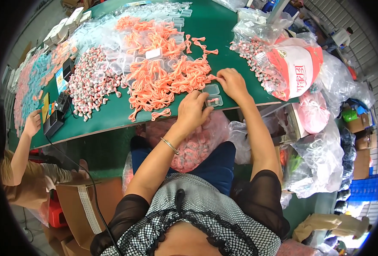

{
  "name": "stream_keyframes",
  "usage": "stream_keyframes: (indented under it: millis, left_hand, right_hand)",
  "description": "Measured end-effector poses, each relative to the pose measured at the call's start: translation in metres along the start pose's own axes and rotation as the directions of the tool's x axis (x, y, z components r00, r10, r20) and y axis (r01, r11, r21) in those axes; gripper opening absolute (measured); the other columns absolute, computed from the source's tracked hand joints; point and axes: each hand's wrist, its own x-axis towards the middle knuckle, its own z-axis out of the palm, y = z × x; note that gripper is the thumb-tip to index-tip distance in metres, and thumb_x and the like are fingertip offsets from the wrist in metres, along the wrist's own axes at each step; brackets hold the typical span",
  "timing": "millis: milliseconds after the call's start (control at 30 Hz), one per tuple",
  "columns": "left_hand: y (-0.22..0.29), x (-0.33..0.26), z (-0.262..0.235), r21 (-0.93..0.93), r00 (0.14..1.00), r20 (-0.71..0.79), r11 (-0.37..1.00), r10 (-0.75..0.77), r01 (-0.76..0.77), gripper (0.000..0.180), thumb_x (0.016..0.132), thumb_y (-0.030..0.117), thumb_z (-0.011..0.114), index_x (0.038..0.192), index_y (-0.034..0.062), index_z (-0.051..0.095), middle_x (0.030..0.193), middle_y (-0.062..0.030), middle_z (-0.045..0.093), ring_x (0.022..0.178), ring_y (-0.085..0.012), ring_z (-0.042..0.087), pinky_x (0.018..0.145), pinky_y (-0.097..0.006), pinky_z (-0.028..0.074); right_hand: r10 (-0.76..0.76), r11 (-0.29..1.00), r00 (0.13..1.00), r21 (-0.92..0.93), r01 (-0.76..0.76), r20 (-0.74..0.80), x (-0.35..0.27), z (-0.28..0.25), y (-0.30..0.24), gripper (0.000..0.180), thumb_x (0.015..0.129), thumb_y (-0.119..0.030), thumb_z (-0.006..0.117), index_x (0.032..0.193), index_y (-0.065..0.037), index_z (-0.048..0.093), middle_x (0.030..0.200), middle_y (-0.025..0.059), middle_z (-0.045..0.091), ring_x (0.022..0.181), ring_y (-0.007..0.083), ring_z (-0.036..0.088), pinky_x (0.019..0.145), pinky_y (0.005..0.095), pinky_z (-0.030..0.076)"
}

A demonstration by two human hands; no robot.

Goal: Sorting and packing small pink plastic hooks and white components into clear plastic boxes.

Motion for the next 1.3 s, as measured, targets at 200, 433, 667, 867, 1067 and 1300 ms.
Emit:
stream_keyframes:
  millis: [200,433,667,867,1067,1300]
  left_hand:
    - [0.001,0.002,-0.006,-0.029,0.998,0.039,0.998,-0.055,0.057,0.043,0.07,0.019,0.08,0.108,0.0044,0.066,0.095,-0.0112,0.061,0.092,-0.0317,0.062,0.079,-0.042,0.05]
    - [0.001,0.004,-0.007,-0.056,0.995,0.071,0.995,-0.074,0.078,0.045,0.069,0.018,0.082,0.109,0.0047,0.066,0.097,-0.0116,0.062,0.094,-0.0323,0.062,0.079,-0.042,0.05]
    - [0.0,0.007,-0.006,-0.069,0.991,0.065,0.99,-0.116,0.12,0.048,0.069,0.018,0.082,0.112,0.0057,0.064,0.098,-0.0119,0.063,0.095,-0.0327,0.063,0.08,-0.043,0.05]
    - [0.002,0.008,-0.009,-0.071,0.992,0.077,0.992,-0.096,0.102,0.046,0.068,0.017,0.082,0.109,0.0075,0.065,0.096,-0.0112,0.062,0.094,-0.0321,0.063,0.078,-0.043,0.051]
    - [0.001,0.006,-0.01,-0.044,0.992,0.092,0.994,-0.091,0.095,0.045,0.068,0.019,0.082,0.108,0.0098,0.065,0.095,-0.0102,0.061,0.092,-0.0315,0.063,0.077,-0.043,0.051]
    - [0.001,0.006,-0.008,-0.045,0.988,0.126,0.995,-0.087,0.093,0.048,0.069,0.017,0.081,0.113,0.0084,0.062,0.099,-0.0106,0.063,0.095,-0.0313,0.063,0.079,-0.042,0.051]
  right_hand:
    - [0.014,0.971,0.999,0.239,-0.001,-0.052,-0.029,-0.021,-0.009,0.01,0.084,-0.01,0.068,0.092,-0.004,0.066,0.089,0.0104,0.066,0.087,0.0281,0.062,0.075,0.0372,0.048]
    - [-0.106,0.953,0.994,0.286,0.104,-0.01,-0.044,-0.02,-0.031,0.009,0.084,-0.007,0.068,0.091,-0.004,0.066,0.086,0.0095,0.066,0.083,0.0279,0.063,0.073,0.0374,0.049]
    - [-0.229,0.959,0.972,0.159,0.235,-0.057,-0.055,-0.013,-0.033,0.014,0.083,-0.004,0.067,0.097,-0.005,0.069,0.092,0.0096,0.065,0.086,0.0286,0.062,0.074,0.0379,0.05]
    - [-0.225,0.965,0.972,0.126,0.232,-0.064,-0.061,-0.016,-0.037,0.02,0.083,-0.001,0.065,0.103,-0.005,0.068,0.095,0.0111,0.064,0.09,0.0289,0.061,0.076,0.0386,0.051]
    - [-0.121,0.981,0.98,0.131,0.142,-0.157,-0.045,-0.017,-0.028,0.03,0.086,0.0,0.059,0.115,-0.006,0.064,0.106,0.0128,0.063,0.098,0.032,0.06,0.083,0.0407,0.05]
    - [0.092,0.925,0.991,0.36,-0.121,0.098,-0.032,-0.005,-0.015,0.023,0.084,-0.003,0.069,0.107,-0.002,0.064,0.096,0.0111,0.063,0.075,0.0201,0.061,0.07,0.0291,0.051]
